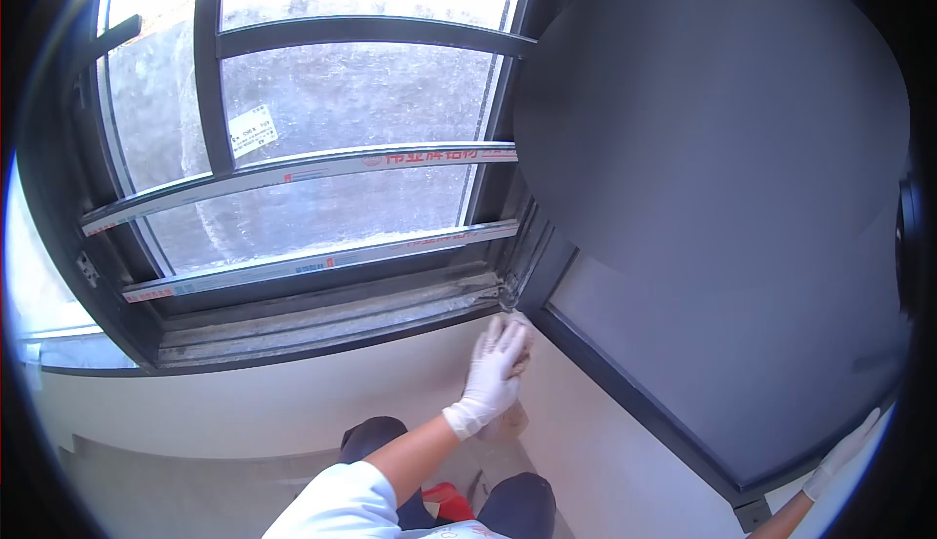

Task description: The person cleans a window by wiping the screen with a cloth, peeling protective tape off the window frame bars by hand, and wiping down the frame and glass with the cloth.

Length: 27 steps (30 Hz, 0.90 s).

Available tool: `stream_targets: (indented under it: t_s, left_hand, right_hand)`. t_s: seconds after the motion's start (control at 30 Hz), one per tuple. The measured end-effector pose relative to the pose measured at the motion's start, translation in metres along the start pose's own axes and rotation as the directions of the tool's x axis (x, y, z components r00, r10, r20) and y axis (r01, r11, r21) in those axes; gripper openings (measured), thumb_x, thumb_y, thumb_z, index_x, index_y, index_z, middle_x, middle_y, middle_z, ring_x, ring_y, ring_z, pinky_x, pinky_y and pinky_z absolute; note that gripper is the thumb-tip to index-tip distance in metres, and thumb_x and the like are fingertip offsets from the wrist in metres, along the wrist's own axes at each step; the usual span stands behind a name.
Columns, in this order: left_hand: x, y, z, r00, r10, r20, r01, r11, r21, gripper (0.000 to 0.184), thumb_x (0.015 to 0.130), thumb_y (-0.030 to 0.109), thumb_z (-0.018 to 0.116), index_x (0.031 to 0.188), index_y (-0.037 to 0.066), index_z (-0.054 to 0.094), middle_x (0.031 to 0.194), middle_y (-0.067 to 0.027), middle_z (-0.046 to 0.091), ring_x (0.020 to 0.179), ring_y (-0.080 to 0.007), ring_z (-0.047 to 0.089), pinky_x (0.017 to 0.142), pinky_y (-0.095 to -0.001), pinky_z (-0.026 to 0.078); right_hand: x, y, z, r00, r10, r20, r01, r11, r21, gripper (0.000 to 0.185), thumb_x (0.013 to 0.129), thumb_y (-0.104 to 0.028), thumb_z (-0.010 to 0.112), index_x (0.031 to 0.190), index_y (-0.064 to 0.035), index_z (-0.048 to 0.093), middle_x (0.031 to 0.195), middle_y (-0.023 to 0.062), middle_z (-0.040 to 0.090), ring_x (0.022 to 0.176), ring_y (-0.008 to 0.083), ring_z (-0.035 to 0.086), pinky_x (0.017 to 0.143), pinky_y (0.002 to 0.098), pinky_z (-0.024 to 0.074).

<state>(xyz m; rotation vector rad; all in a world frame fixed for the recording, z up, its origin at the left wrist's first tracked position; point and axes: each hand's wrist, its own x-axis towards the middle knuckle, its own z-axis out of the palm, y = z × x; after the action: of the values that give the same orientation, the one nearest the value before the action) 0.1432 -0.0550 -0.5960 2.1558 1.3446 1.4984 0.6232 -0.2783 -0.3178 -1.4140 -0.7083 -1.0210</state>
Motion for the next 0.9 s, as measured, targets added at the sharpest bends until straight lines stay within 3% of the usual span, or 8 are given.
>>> stream_targets:
  t_s: [0.03,0.1,0.2,0.33,0.43,0.57,0.67,0.9]
  left_hand:
    - [0.005,-0.005,-0.005,0.998,-0.014,-0.061,0.018,0.998,0.064,0.071,0.067,0.005,0.056,0.136,0.004,0.041,0.145,-0.0158,0.035,0.135,-0.0447,0.025,0.108,-0.0514,0.023]
    - [0.017,-0.008,-0.024,0.988,-0.025,-0.15,0.072,0.944,0.32,0.066,0.069,0.006,0.057,0.133,0.004,0.044,0.141,-0.0146,0.04,0.131,-0.0457,0.029,0.105,-0.0523,0.025]
    - [0.048,-0.017,-0.04,0.995,-0.024,-0.098,0.077,0.811,0.58,0.049,0.077,0.015,0.058,0.124,0.004,0.051,0.127,-0.0097,0.05,0.126,-0.0351,0.036,0.102,-0.0502,0.027]
    - [0.05,-0.024,-0.039,1.0,0.003,0.016,-0.013,0.713,0.701,0.045,0.077,0.017,0.055,0.119,0.005,0.055,0.123,-0.0098,0.05,0.123,-0.0329,0.039,0.103,-0.0482,0.024]
    - [0.041,-0.028,-0.052,0.996,0.081,0.045,-0.088,0.675,0.732,0.043,0.076,0.017,0.055,0.117,0.006,0.055,0.12,-0.0102,0.051,0.123,-0.0321,0.039,0.104,-0.0488,0.022]
    - [0.058,-0.02,-0.058,0.995,0.021,0.101,-0.082,0.761,0.644,0.042,0.079,0.019,0.056,0.118,0.004,0.05,0.113,-0.0107,0.052,0.126,-0.029,0.039,0.106,-0.0486,0.022]
    - [0.049,-0.029,-0.058,0.99,0.011,0.14,-0.101,0.747,0.657,0.05,0.076,0.019,0.061,0.123,0.003,0.048,0.121,-0.0118,0.05,0.129,-0.0303,0.037,0.11,-0.0534,0.013]
    - [0.029,-0.035,-0.074,0.975,-0.011,0.221,-0.148,0.71,0.688,0.062,0.074,0.015,0.061,0.132,0.002,0.043,0.13,-0.0122,0.046,0.132,-0.03,0.035,0.113,-0.0533,0.009]
  right_hand:
    - [-0.001,-0.002,0.001,1.0,0.022,0.0,-0.022,1.0,0.022,0.055,0.099,-0.036,0.039,0.139,0.0019,0.038,0.141,0.0174,0.042,0.125,0.0292,0.045,0.106,0.0346,0.0338]
    - [-0.003,-0.002,-0.001,0.999,0.037,0.002,-0.037,0.999,0.029,0.055,0.099,-0.037,0.039,0.138,0.0023,0.038,0.141,0.0179,0.043,0.125,0.0293,0.046,0.106,0.0348,0.0346]
    - [-0.003,0.005,0.0,1.0,0.028,0.003,-0.028,1.0,0.01,0.056,0.099,-0.037,0.038,0.138,0.0029,0.038,0.14,0.0184,0.043,0.124,0.0296,0.047,0.105,0.035,0.0356]
    - [-0.009,-0.02,0.0,0.994,0.108,0.001,-0.108,0.993,0.053,0.048,0.1,-0.025,0.04,0.137,0.0052,0.038,0.142,0.0163,0.041,0.127,0.0261,0.043,0.108,0.0329,0.0318]
    - [-0.004,-0.005,-0.001,0.997,0.076,0.017,-0.077,0.996,0.055,0.05,0.1,-0.03,0.038,0.138,0.0039,0.038,0.141,0.0173,0.043,0.125,0.0284,0.045,0.107,0.0343,0.0328]
    - [-0.01,0.001,-0.004,0.998,0.034,0.051,-0.037,0.998,0.053,0.053,0.1,-0.035,0.036,0.138,0.0023,0.038,0.14,0.0179,0.043,0.124,0.0302,0.046,0.106,0.0356,0.0341]
    - [-0.01,-0.008,-0.001,0.998,0.013,0.055,-0.017,0.998,0.069,0.053,0.1,-0.034,0.035,0.139,0.002,0.037,0.141,0.0174,0.042,0.125,0.03,0.045,0.106,0.0356,0.0339]
    - [-0.008,-0.011,-0.002,0.997,0.076,0.007,-0.076,0.995,0.069,0.045,0.1,-0.018,0.04,0.137,0.0073,0.037,0.144,0.0171,0.038,0.128,0.0257,0.041,0.11,0.0332,0.0281]
